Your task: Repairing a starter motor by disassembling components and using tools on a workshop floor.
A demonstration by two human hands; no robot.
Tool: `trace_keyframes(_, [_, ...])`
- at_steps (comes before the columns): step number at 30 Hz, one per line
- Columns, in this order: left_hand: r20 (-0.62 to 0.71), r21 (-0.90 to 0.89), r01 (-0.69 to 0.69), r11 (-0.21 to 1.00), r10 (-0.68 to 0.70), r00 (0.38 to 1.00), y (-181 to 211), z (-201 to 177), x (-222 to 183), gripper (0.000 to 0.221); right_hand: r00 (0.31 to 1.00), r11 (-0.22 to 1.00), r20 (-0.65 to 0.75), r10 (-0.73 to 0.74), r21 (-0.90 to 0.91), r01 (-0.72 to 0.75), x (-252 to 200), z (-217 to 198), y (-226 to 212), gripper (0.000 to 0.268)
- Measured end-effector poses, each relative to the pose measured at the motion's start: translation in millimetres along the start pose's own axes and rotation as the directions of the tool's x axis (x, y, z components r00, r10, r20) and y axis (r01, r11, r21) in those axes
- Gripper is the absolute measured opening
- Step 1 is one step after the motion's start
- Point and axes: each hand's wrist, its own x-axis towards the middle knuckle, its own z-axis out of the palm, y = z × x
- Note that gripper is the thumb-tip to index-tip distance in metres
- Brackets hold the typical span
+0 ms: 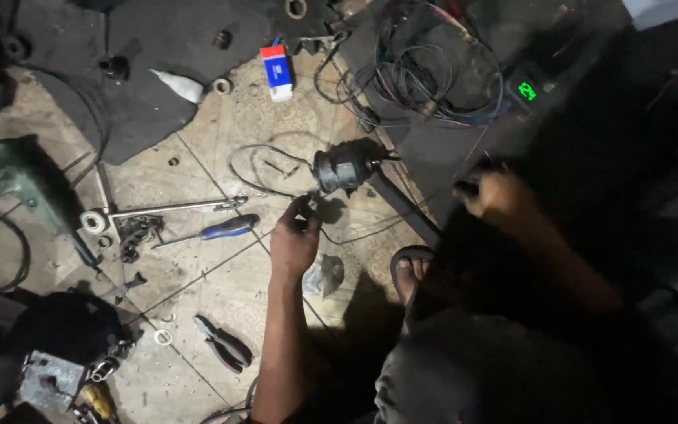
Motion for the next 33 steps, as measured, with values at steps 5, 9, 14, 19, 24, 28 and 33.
trace_keyframes(5, [-0.036,0.124,0.036,0.992,-0.032,0.999,6,-16,6,0.039,0.241,0.774,-0.774,-0.586,-0.446,0.450,52,100,51,0.033])
trace_keyframes(9, [-0.040,0.098,-0.063,0.993,0.067,0.997,10,-17,9,0.039,0.472,0.806,-0.710,-0.522,-0.231,0.545,53,92,76,0.044])
trace_keyframes(14, [0.082,-0.438,-0.230,0.869,0.293,0.953,76,9,-50,0.034,0.652,0.705,-0.548,-0.523,0.152,0.693,-47,-10,-43,0.025])
trace_keyframes(19, [-0.115,-0.718,-0.279,0.638,0.286,0.951,69,18,-22,0.017,0.431,0.397,-0.345,-0.834,0.167,0.902,-79,-77,-163,0.023])
trace_keyframes(24, [-0.377,-0.855,-0.334,0.396,-0.032,0.926,43,-54,-3,0.014,0.763,0.775,-0.398,-0.509,0.173,0.608,40,-106,-230,0.066])
trace_keyframes(28, [-0.529,-0.763,-0.477,0.437,0.001,0.848,50,-78,-14,0.017,0.674,0.823,-0.531,-0.514,-0.083,0.562,143,-110,-255,0.045])
trace_keyframes(33, [-0.530,-0.731,-0.479,0.486,0.039,0.847,52,-66,-11,0.011,0.679,0.813,-0.534,-0.503,-0.025,0.582,171,-78,-246,0.038])
